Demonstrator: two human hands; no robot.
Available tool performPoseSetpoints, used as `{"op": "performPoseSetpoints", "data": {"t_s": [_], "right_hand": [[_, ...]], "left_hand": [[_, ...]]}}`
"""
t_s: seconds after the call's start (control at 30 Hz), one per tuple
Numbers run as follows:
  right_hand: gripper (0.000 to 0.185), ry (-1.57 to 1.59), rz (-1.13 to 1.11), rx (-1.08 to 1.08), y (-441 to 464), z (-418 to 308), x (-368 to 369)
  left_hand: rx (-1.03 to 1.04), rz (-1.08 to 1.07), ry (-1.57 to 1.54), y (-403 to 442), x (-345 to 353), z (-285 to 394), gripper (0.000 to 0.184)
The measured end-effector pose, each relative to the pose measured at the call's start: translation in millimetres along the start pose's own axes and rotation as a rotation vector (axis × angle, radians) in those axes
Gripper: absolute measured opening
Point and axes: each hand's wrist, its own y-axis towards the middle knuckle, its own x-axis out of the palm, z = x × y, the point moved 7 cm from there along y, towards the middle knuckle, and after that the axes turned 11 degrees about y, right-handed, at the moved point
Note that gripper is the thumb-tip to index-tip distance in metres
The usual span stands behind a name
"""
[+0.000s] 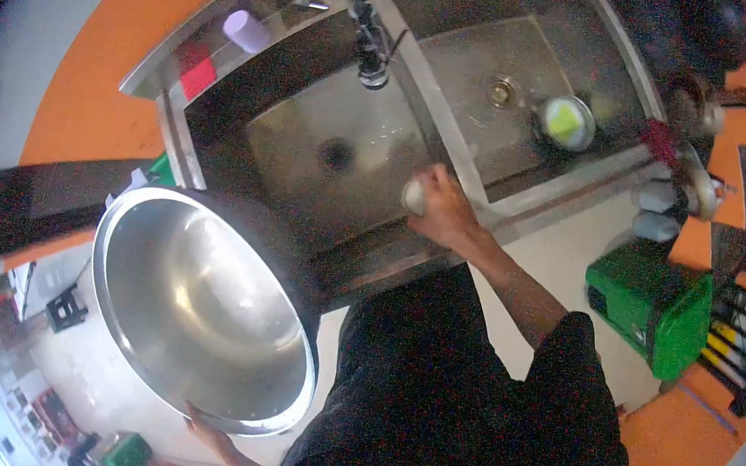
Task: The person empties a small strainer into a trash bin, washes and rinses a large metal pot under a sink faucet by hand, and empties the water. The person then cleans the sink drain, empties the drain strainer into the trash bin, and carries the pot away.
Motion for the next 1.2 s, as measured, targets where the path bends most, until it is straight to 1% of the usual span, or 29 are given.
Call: {"op": "performPoseSetpoints", "data": {"t_s": [0.03,0.07,0.13,0.17,0.27,0.3,0.37,0.4,0.43,0.5,0.53,0.57,0.6,0.63,0.67,0.7,0.73,0.77,0.8,0.83,0.87,0.9,0.93,0.97,1.0,1.1,1.13,1.17,1.2], "right_hand": [[0.074,-0.032,-0.077,-0.04,-1,2,10],[0.074,-0.011,-0.081,-0.028,-4,2,15],[0.074,0.023,-0.08,-0.009,-8,-3,22],[0.073,0.059,-0.017,-0.016,-9,-5,23],[0.076,-0.067,-0.033,0.094,-17,-5,39],[0.077,-0.07,-0.157,0.127,-16,-11,43],[0.078,-0.07,-0.075,0.094,-15,-18,46],[0.079,-0.073,0.014,-0.007,-14,-16,48],[0.079,-0.079,0.14,-0.046,-15,-25,45],[0.076,-0.109,0.182,-0.073,-17,-29,58],[0.058,-0.285,0.091,-0.049,-17,-7,73],[0.055,-0.398,0.043,-0.034,-21,10,83],[0.053,-0.403,0.068,-0.021,-26,27,86],[0.051,-0.257,0.134,-0.008,-29,42,82],[0.049,0.001,0.204,0.006,-34,54,72],[0.047,0.457,0.266,0.026,-34,66,62],[0.046,0.658,0.29,0.014,-30,71,47],[0.045,0.701,0.306,-0.014,-26,53,28],[0.05,0.067,0.319,-0.136,-20,17,-3],[0.055,-0.571,0.442,-0.231,-17,-20,-32],[0.061,-0.533,0.42,-0.132,-18,-61,-45],[0.067,-0.497,0.398,-0.036,-23,-98,-54],[0.068,-0.381,0.388,0.015,-20,-126,-69],[0.068,-0.266,0.377,0.073,-16,-137,-96],[0.069,-0.149,0.368,0.135,-16,-148,-116],[0.067,-0.459,0.444,-0.069,-2,-222,-146],[0.068,-0.456,0.423,-0.052,-4,-262,-136],[0.07,-0.451,0.405,-0.03,-7,-311,-102],[0.074,-0.429,0.483,-0.118,-5,-341,-86]], "left_hand": [[-0.024,0.027,-0.031,13,-3,-18,0.073],[-0.046,0.053,-0.062,22,-9,-33,0.072],[0.134,0.053,0.186,30,-20,-45,0.069],[0.219,0.05,0.307,31,-24,-49,0.068],[0.088,-0.252,0.101,37,-13,-32,0.065],[0.067,-0.327,0.179,37,-13,-25,0.065],[0.017,-0.473,0.324,44,-18,-16,0.066],[0.098,-0.535,0.204,46,-15,-9,0.07],[0.178,-0.587,0.081,44,-13,-1,0.075],[0.314,-0.442,-0.037,33,-23,43,0.091],[0.539,-0.359,0.048,42,-27,44,0.094],[0.773,-0.268,0.133,53,-30,47,0.097],[0.909,-0.267,0.253,54,-34,61,0.088],[1.026,-0.273,0.38,51,-39,71,0.08],[1.184,-0.325,0.393,53,-35,68,0.07],[1.346,-0.369,0.404,54,-32,64,0.061],[1.392,-0.401,0.291,59,-33,63,0.056],[1.443,-0.451,0.182,62,-35,60,0.054],[1.513,-0.523,0.189,62,-33,52,0.053],[1.593,-0.584,0.194,64,-29,52,0.052],[1.674,-0.635,0.194,65,-26,52,0.052],[1.74,-0.594,0.168,67,-31,51,0.048],[1.807,-0.553,0.143,70,-36,49,0.046],[1.874,-0.517,0.117,70,-41,46,0.044],[1.893,-0.497,0.108,74,-42,43,0.038],[1.959,-0.467,0.126,74,-38,38,0.022],[1.975,-0.46,0.155,75,-37,38,0.019],[1.995,-0.455,0.183,74,-37,37,0.016],[2.007,-0.425,0.197,75,-38,36,0.014]]}}
